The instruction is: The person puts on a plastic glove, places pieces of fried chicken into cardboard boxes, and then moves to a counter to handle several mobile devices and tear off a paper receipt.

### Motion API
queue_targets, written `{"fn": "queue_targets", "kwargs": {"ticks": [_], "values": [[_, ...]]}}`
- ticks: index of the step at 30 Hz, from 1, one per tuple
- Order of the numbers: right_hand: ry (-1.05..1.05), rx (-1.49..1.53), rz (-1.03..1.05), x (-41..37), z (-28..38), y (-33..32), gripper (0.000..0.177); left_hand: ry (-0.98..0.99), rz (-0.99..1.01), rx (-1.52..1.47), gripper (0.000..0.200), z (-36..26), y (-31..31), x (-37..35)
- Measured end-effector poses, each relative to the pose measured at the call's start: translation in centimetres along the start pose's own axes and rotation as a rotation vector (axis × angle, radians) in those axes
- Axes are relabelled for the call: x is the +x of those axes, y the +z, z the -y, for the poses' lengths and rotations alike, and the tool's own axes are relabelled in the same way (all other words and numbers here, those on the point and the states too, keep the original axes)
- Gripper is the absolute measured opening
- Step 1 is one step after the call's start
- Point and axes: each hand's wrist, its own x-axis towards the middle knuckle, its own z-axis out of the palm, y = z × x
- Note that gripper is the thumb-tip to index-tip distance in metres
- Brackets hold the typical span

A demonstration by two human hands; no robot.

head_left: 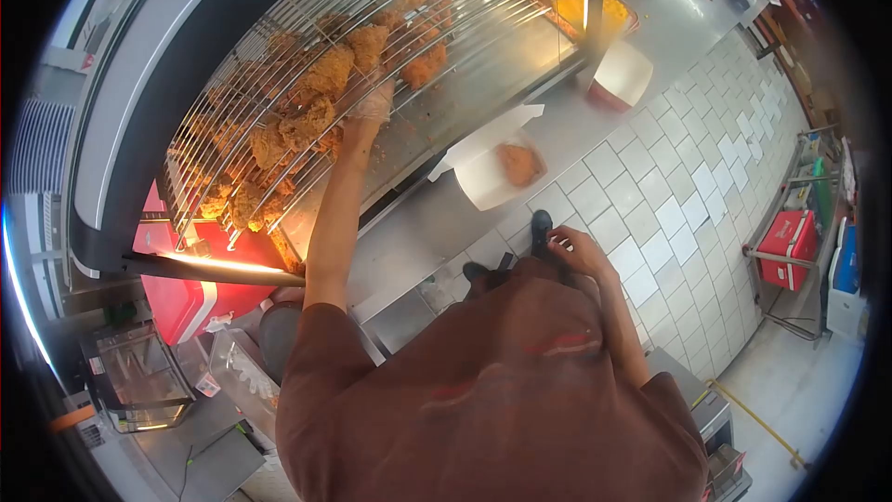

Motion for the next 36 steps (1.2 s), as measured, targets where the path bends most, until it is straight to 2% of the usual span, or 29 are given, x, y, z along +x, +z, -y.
{"fn": "queue_targets", "kwargs": {"ticks": [2,3,5,6,8,9,11,13,20,32,33,34,35,36], "values": [[0.007,0.012,0.003,0.1,-0.3,0.1,0.032,0.176,0.227,0.211,0.022,-0.1,-0.7,-0.2],[0.006,0.014,0.002,0.2,-0.4,0.0,0.032,0.178,0.229,0.212,0.022,-0.6,-1.2,-0.2],[-0.01,-0.003,-0.002,0.3,-0.4,0.0,0.032,0.268,-0.407,-0.096,0.019,-2.3,-2.5,0.2],[-0.023,-0.022,-0.001,0.2,-0.5,0.1,0.031,0.271,-0.409,-0.098,0.019,-3.1,-3.5,0.2],[-0.018,-0.031,0.005,0.2,-0.8,0.1,0.032,0.128,-0.072,-0.506,0.022,-4.3,-5.5,0.4],[-0.016,-0.044,0.017,0.1,-0.8,0.0,0.032,0.129,-0.072,-0.511,0.022,-4.9,-6.7,0.7],[-0.009,-0.049,0.008,-0.3,-0.5,-0.1,0.033,0.047,0.266,-0.249,0.027,-5.8,-8.5,1.5],[-0.005,-0.048,-0.006,-0.4,-0.4,-0.3,0.033,0.067,0.222,-0.271,0.026,-5.2,-6.2,1.9],[0.009,-0.05,0.001,-0.3,-0.2,-0.5,0.033,0.146,0.144,-0.377,0.025,-4.9,-5.3,1.9],[-0.007,-0.037,-0.014,0.4,-1.2,0.0,0.032,0.15,0.191,-0.466,0.027,-4.7,-4.8,2.2],[-0.008,-0.02,-0.013,0.4,-1.4,0.1,0.033,0.136,0.216,-0.571,0.027,-4.5,-4.4,2.0],[-0.013,-0.034,0.002,0.3,-1.4,0.1,0.033,0.084,0.305,-0.82,0.028,-4.2,-4.0,1.8],[0.002,-0.008,-0.005,0.4,-1.2,-0.1,0.033,-0.087,0.526,-1.44,0.028,-3.5,-3.2,2.0],[0.009,0.01,0.01,0.7,-0.9,-0.1,0.033,-0.267,0.668,-1.838,0.029,-2.8,-2.6,1.6]]}}
